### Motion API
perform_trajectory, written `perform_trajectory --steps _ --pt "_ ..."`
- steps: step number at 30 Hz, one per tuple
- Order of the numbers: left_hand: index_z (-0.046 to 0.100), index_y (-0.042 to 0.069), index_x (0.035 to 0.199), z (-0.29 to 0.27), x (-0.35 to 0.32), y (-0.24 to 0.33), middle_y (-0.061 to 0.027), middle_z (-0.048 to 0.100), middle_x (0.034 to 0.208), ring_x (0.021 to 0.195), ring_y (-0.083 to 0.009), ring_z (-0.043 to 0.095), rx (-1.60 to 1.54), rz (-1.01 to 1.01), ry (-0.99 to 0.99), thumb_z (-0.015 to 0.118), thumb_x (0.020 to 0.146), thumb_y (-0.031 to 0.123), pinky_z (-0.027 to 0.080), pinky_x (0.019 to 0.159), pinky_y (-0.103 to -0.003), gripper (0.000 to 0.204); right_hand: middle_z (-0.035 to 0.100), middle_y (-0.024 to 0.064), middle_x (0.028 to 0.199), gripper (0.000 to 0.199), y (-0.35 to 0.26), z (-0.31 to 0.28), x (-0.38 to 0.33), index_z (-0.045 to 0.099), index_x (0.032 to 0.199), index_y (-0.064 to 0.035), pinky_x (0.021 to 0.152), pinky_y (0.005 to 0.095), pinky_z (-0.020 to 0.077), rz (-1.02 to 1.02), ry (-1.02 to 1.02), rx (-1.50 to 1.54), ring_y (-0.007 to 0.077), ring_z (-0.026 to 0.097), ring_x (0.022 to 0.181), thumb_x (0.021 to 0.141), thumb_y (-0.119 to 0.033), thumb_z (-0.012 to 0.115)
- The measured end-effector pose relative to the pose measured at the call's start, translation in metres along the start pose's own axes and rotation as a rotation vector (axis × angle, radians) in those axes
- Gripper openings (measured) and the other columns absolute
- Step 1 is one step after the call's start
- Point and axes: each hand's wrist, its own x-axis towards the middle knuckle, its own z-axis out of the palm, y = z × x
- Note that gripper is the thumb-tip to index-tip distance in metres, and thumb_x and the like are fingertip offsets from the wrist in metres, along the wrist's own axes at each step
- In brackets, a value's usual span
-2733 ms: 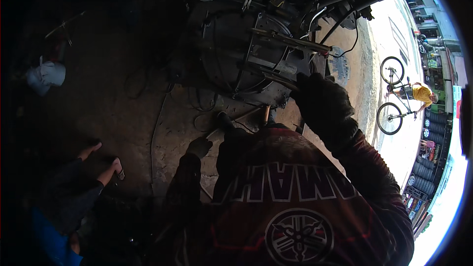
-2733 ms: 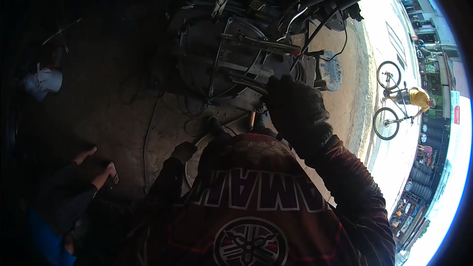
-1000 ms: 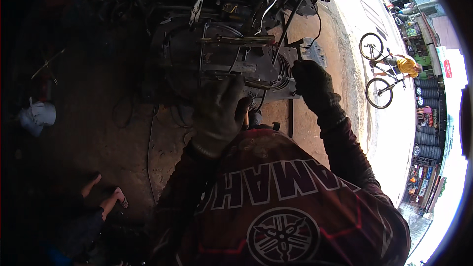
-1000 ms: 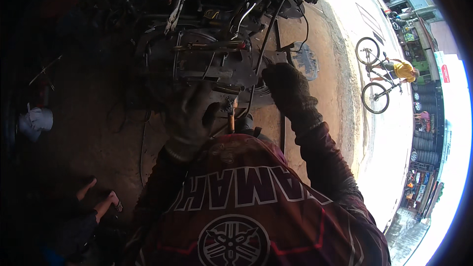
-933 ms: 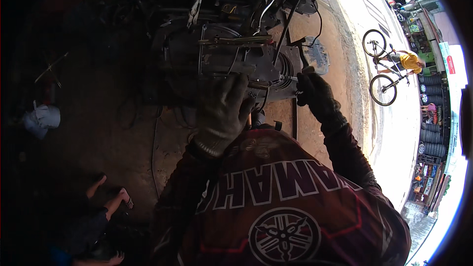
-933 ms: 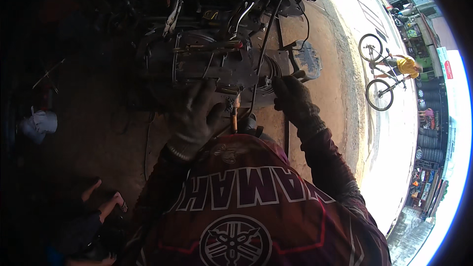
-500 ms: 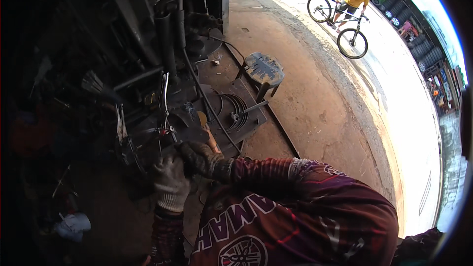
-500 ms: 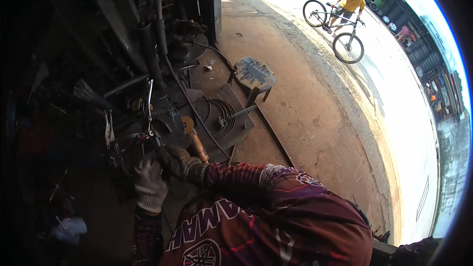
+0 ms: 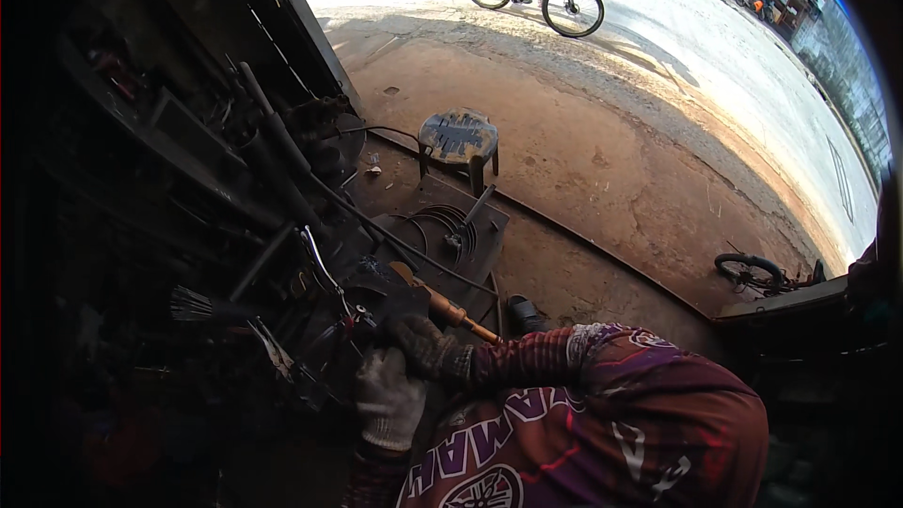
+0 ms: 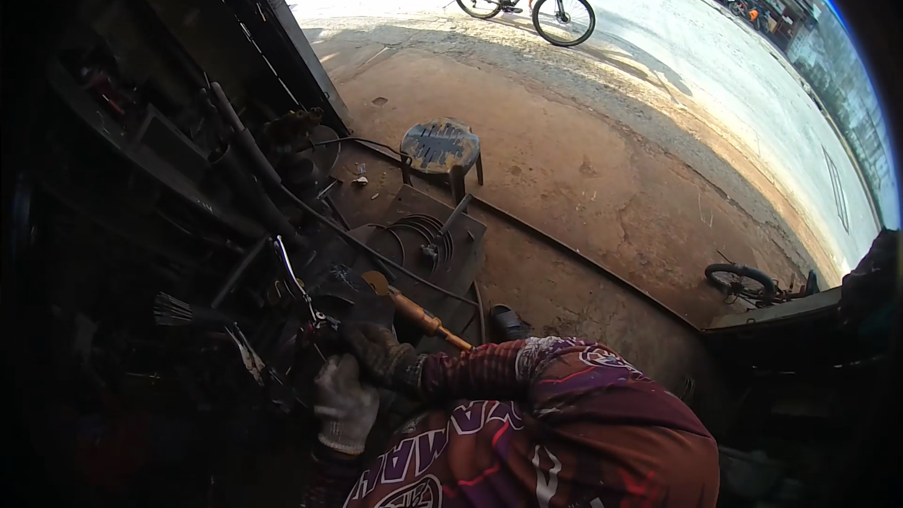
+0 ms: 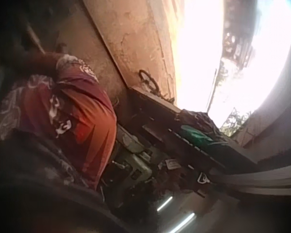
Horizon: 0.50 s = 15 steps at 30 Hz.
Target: The person welds metal rods attached to a fixture, hammers the metal assembly with a hammer, removes the locking pliers, and turns a bolt using a wrench.
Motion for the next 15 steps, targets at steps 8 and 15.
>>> perform_trajectory --steps 8,15 --pt "0.056 0.004 0.085 0.02 0.014 -0.036 -0.0205 0.064 0.085 0.081 -0.0444 0.065 -0.026 0.07 -0.137 0.061 0.077 0.001 0.055 0.073 -0.053 0.01 0.056 0.0242 0.139 0.048 0.0 -0.019 0.007 0.052 0.143 -0.0042 0.112 0.0443 0.0423 -0.145 0.218 -0.555 0.0385 0.053 0.133 0.096 -0.012 0.054" --pt "0.061 0.004 0.092 0.018 0.01 -0.045 -0.0217 0.066 0.092 0.09 -0.0444 0.066 -0.171 0.1 -0.149 0.059 0.083 0.003 0.055 0.076 -0.051 0.009 0.07 0.0072 0.111 0.047 0.036 0.003 0.001 0.067 0.12 -0.0032 0.089 0.0367 0.052 -0.237 0.491 -0.365 0.019 0.065 0.099 0.109 -0.045 0.049"
